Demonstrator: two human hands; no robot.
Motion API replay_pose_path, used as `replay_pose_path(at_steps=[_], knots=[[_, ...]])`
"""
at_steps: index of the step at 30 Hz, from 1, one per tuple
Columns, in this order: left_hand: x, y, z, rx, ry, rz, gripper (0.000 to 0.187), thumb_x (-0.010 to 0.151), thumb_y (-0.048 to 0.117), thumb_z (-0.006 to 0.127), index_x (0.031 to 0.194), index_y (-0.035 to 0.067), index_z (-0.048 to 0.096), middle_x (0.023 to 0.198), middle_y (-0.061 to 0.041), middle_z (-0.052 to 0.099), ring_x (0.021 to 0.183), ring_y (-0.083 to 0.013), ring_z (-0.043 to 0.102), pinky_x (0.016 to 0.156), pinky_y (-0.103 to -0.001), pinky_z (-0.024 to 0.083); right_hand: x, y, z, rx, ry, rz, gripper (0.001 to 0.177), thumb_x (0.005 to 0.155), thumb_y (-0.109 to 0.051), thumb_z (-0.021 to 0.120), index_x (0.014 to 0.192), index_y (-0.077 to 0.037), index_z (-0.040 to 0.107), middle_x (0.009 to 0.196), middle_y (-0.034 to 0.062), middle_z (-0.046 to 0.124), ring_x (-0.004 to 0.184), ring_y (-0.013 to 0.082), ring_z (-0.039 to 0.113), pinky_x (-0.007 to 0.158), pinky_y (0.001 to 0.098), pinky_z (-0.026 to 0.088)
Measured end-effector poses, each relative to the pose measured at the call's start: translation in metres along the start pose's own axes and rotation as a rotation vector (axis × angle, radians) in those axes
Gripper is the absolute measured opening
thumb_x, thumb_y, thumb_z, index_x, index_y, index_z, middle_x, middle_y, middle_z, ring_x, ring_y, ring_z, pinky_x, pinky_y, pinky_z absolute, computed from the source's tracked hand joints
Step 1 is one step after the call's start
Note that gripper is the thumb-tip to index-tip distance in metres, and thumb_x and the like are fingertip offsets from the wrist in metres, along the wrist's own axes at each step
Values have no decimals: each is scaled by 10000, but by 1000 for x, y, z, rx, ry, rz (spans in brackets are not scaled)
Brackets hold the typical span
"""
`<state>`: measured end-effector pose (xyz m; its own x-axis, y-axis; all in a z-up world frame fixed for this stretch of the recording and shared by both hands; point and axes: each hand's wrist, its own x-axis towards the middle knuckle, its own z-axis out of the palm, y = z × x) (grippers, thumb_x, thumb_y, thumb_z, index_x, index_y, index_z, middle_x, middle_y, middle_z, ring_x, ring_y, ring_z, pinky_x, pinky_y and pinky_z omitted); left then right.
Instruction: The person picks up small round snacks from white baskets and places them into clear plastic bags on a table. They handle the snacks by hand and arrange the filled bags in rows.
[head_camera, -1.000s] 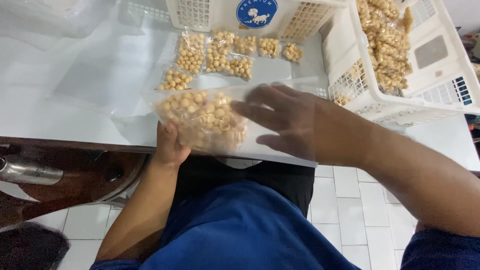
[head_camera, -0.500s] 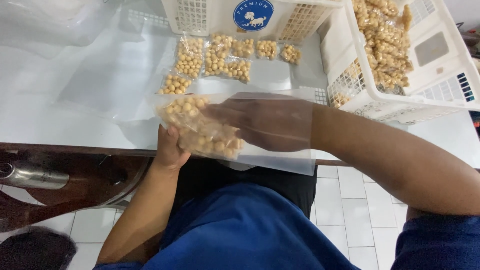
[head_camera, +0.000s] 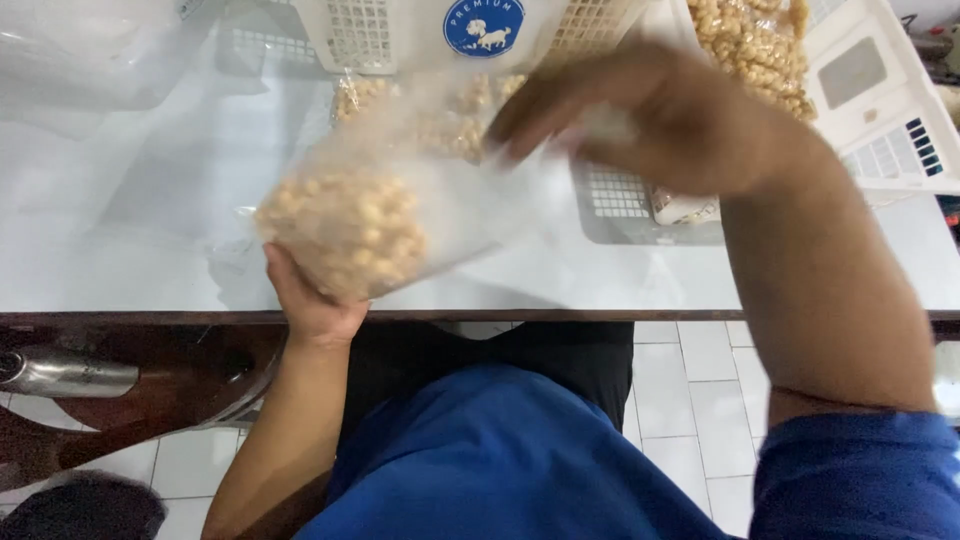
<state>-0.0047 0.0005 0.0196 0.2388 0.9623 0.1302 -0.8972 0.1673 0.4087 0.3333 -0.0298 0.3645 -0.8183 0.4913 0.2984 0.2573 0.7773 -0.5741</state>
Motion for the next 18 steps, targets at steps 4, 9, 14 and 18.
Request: replay_pose_path(at_steps=[4, 9, 14, 18], knots=[[1, 7, 19, -37, 208, 45, 925, 911, 713, 808, 1682, 220, 665, 1625, -126, 751, 1557, -409, 687, 1279, -709, 573, -49, 123, 15, -72, 624, 68, 318, 1427, -83, 538, 1291, 128, 734, 1215, 250, 781, 1158, 364, 797, 1107, 464, 674], [-3, 4, 23, 47, 81, 78, 940, 983, 709, 821, 1743, 220, 566, 1684, -75, 665, 1623, -361, 617, 1342, -651, 553, -66, 218, 63, -422, 461, 946, 483, 1149, -159, 797, 1599, -31, 675, 1688, 262, 624, 1509, 486, 594, 1253, 660, 475], [-2, 1, 8, -7, 145, 61, 939, 925, 680, 891, 1701, 220, 631, 1680, -84, 699, 1610, -366, 637, 1332, -659, 549, -110, 264, 109, -509, 288, 1078, 931, 1110, -470, 769, 1855, -98, 354, 1886, 164, 345, 1683, 527, 290, 1293, 709, 385], [0, 12, 38, 24, 252, -2, 823, 894, 844, 787, 1521, 322, 685, 1394, 22, 778, 1396, -274, 759, 1330, -561, 580, -112, 228, 145, -630, 273, 989, 775, 1044, -468, 888, 1689, -115, 642, 1713, 238, 596, 1564, 583, 583, 1235, 783, 489]])
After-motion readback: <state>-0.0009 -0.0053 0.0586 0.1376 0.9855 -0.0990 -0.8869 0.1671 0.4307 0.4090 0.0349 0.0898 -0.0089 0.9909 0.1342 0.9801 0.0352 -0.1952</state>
